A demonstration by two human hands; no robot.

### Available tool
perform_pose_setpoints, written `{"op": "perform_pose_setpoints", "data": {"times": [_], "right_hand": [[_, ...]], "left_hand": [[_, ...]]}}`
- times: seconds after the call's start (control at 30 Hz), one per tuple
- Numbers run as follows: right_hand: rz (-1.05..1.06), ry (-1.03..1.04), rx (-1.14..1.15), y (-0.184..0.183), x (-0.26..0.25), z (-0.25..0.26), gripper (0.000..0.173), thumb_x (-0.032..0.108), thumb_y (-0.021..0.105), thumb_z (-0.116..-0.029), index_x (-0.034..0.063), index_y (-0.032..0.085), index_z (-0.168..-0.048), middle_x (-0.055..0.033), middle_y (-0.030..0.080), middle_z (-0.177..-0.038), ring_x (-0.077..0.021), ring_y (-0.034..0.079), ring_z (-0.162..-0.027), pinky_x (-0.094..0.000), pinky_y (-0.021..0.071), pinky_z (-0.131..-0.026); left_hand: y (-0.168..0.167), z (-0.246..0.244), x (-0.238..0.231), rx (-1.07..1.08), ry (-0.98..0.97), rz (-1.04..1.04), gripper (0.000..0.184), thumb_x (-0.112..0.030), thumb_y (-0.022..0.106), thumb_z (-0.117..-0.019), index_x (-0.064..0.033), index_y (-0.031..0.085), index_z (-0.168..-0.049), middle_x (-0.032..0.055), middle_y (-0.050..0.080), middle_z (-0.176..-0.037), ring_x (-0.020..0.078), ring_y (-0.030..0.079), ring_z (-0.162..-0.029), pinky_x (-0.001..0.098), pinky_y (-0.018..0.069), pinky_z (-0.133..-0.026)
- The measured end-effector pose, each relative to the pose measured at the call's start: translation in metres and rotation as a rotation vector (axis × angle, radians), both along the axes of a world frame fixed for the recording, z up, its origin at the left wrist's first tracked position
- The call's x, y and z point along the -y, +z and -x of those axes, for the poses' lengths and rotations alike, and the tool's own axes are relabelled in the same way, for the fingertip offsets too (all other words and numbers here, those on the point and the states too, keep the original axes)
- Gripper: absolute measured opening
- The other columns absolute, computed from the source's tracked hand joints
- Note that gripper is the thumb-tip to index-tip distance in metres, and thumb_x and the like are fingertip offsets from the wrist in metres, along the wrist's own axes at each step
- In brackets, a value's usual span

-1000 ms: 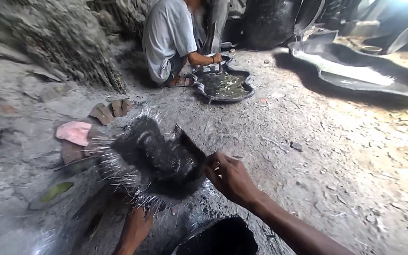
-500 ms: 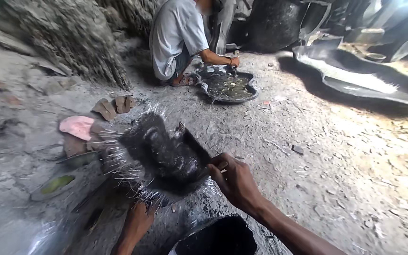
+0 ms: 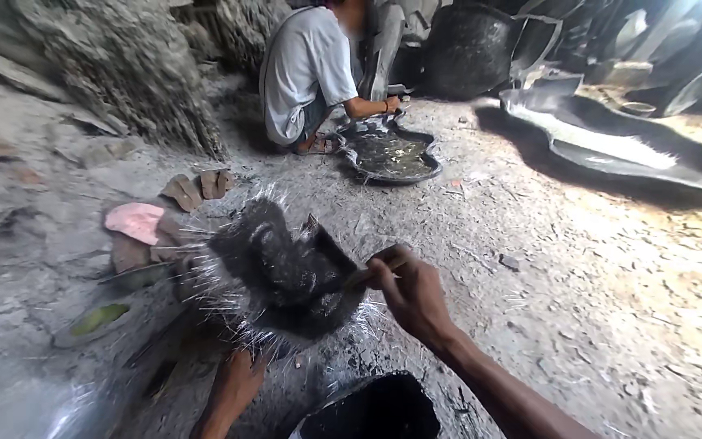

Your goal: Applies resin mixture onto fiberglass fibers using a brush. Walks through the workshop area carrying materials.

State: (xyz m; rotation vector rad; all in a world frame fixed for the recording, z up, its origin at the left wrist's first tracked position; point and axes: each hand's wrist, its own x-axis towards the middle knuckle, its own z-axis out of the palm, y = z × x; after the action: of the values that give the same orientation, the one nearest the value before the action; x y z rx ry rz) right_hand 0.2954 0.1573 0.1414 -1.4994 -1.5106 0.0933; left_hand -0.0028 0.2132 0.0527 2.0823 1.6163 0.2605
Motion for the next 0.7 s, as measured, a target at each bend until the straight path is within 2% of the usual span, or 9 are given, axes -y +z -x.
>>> {"op": "perform_pose_setpoints", "data": {"times": [0.07, 0.13, 0.23, 0.27, 0.4, 0.5, 0.57, 0.6, 0.7], "right_hand": [[0.003, 0.008, -0.014, 0.002, 0.001, 0.0, 0.024, 0.03, 0.054, -0.1052, 0.0077, 0.063, -0.105, -0.0009, 0.07, -0.08, -0.0099, 0.069, -0.064, -0.0311, 0.0601, -0.057], [0.045, 0.052, 0.039, 0.002, -0.004, 0.003, 0.024, 0.029, 0.057, -0.1034, 0.0063, 0.067, -0.105, -0.0029, 0.069, -0.081, -0.0118, 0.068, -0.064, -0.0336, 0.0598, -0.057], [-0.057, 0.072, 0.061, 0.016, -0.009, 0.011, 0.025, 0.03, 0.056, -0.1039, 0.0074, 0.066, -0.103, -0.0011, 0.066, -0.076, -0.0094, 0.062, -0.058, -0.0295, 0.0541, -0.051], [-0.067, 0.094, 0.069, 0.02, -0.01, 0.016, 0.025, 0.03, 0.055, -0.1044, 0.0074, 0.066, -0.103, -0.001, 0.066, -0.077, -0.0091, 0.063, -0.059, -0.0291, 0.0551, -0.052], [0.056, 0.285, 0.201, 0.035, -0.02, 0.019, 0.02, 0.023, 0.062, -0.1018, 0.0045, 0.068, -0.108, -0.0057, 0.067, -0.082, -0.0142, 0.062, -0.061, -0.0339, 0.0555, -0.057], [-0.025, 0.224, 0.187, 0.065, -0.035, -0.008, 0.022, 0.019, 0.056, -0.1019, 0.0031, 0.066, -0.112, -0.0058, 0.072, -0.085, -0.0119, 0.069, -0.067, -0.0333, 0.0601, -0.063], [-0.094, 0.206, 0.28, 0.078, -0.044, -0.016, 0.02, 0.017, 0.055, -0.1006, 0.004, 0.065, -0.112, -0.0049, 0.071, -0.091, -0.0088, 0.069, -0.072, -0.0286, 0.0599, -0.066], [-0.121, 0.236, 0.352, 0.078, -0.048, -0.015, 0.019, 0.015, 0.055, -0.0997, 0.0035, 0.065, -0.112, -0.0065, 0.071, -0.095, -0.01, 0.07, -0.075, -0.0289, 0.0607, -0.068], [-0.095, 0.386, 0.587, 0.056, -0.06, -0.006, 0.018, 0.013, 0.058, -0.0992, 0.0026, 0.069, -0.11, -0.0107, 0.072, -0.097, -0.0206, 0.072, -0.084, -0.0395, 0.0614, -0.076]], "left_hand": [[-0.004, 0.001, 0.002, 0.005, 0.004, -0.02, 0.05, -0.03, 0.06, -0.1023, 0.0131, 0.059, -0.128, 0.0318, 0.064, -0.125, 0.0415, 0.06, -0.124, 0.0511, 0.042, -0.111], [-0.007, 0.001, 0.001, 0.027, 0.014, -0.046, 0.049, -0.029, 0.061, -0.1016, 0.0133, 0.059, -0.128, 0.0318, 0.064, -0.124, 0.0417, 0.061, -0.123, 0.0517, 0.0426, -0.11], [-0.006, 0.002, 0.001, 0.012, 0.017, -0.036, 0.052, -0.031, 0.061, -0.1018, 0.0137, 0.058, -0.129, 0.0322, 0.063, -0.126, 0.0424, 0.06, -0.124, 0.0518, 0.0421, -0.111], [-0.007, 0.002, 0.002, 0.011, 0.015, -0.039, 0.052, -0.031, 0.061, -0.1019, 0.0138, 0.059, -0.129, 0.0324, 0.063, -0.126, 0.0427, 0.06, -0.124, 0.0518, 0.0422, -0.111], [-0.001, 0.002, 0.003, -0.001, -0.008, -0.025, 0.053, -0.033, 0.06, -0.1024, 0.0132, 0.06, -0.128, 0.0322, 0.063, -0.127, 0.0424, 0.059, -0.127, 0.0512, 0.0411, -0.112], [0.002, 0.004, -0.001, -0.035, -0.016, 0.075, 0.052, -0.031, 0.058, -0.1031, 0.0138, 0.058, -0.13, 0.033, 0.06, -0.131, 0.0428, 0.056, -0.13, 0.0519, 0.039, -0.114], [0.001, 0.004, 0.0, -0.013, -0.013, 0.071, 0.05, -0.029, 0.058, -0.1032, 0.0146, 0.059, -0.127, 0.0338, 0.062, -0.127, 0.0439, 0.058, -0.126, 0.0529, 0.0407, -0.111], [0.001, 0.004, -0.001, -0.004, -0.015, 0.062, 0.049, -0.029, 0.058, -0.103, 0.0147, 0.06, -0.124, 0.0337, 0.063, -0.124, 0.0442, 0.059, -0.123, 0.0534, 0.0419, -0.11], [0.001, 0.004, -0.003, 0.005, -0.027, 0.07, 0.049, -0.031, 0.056, -0.104, 0.0136, 0.06, -0.125, 0.0323, 0.064, -0.123, 0.0431, 0.06, -0.122, 0.0531, 0.0423, -0.109]]}}
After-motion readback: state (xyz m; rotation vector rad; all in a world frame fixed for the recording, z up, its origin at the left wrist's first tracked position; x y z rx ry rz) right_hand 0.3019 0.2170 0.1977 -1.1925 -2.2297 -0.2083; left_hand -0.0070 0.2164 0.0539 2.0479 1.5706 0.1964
